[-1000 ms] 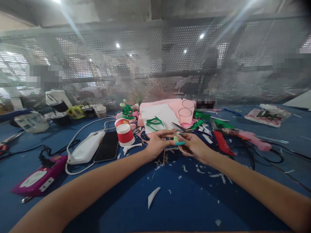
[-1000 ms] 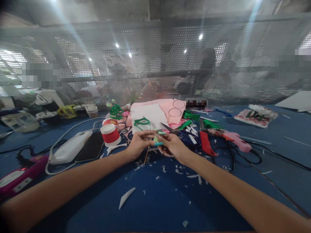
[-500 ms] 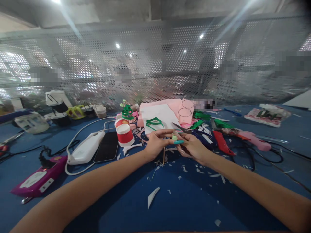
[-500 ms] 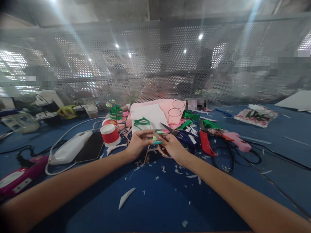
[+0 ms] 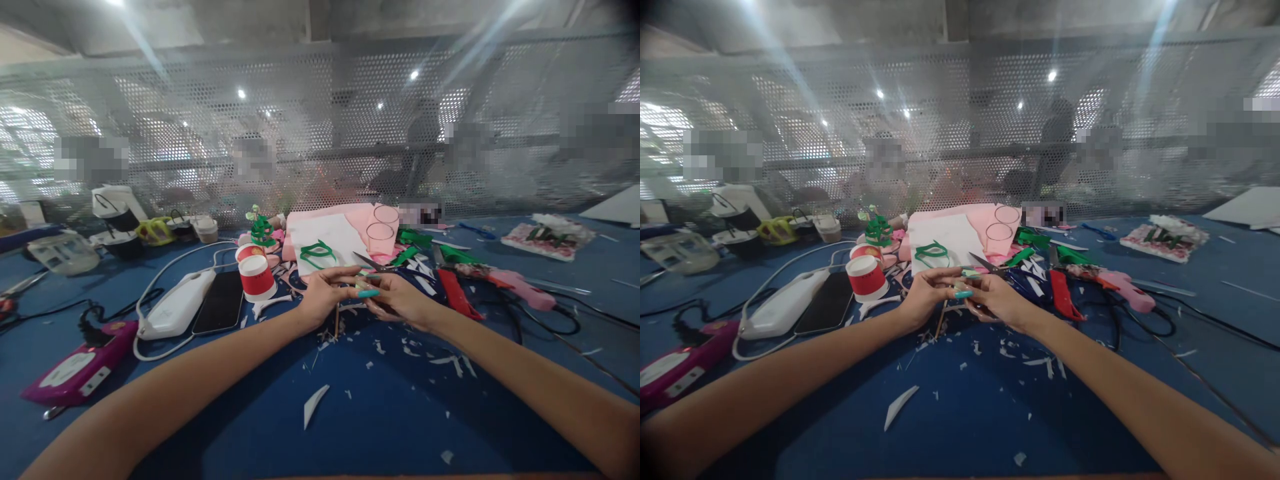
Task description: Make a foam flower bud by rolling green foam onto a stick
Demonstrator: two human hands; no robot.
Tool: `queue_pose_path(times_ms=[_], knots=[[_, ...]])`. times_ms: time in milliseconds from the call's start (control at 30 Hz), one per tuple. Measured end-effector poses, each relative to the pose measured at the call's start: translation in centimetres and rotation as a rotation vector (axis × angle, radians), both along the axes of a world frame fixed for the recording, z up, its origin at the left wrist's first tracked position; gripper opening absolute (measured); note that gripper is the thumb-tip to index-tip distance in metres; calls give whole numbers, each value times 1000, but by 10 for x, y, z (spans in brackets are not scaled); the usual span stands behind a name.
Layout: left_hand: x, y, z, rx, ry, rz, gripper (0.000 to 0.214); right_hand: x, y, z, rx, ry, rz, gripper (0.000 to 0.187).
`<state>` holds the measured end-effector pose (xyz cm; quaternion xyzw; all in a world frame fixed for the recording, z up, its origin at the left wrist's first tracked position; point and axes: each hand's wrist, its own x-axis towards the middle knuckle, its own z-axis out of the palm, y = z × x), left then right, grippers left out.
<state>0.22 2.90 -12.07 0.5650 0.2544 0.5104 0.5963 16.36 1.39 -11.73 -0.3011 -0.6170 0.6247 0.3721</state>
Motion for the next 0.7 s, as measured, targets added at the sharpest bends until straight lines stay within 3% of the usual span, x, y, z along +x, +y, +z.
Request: queue_pose_path(times_ms=[267, 500, 700], knots=[[0, -4, 2, -11, 21, -126, 45, 7, 1, 0, -23, -17, 103, 33], [1, -2, 2, -33, 11, -78, 43, -5, -4, -3, -46, 68, -95, 43], [0, 1, -1, 20, 9, 14, 43, -3, 1, -5, -52, 138, -62, 41]])
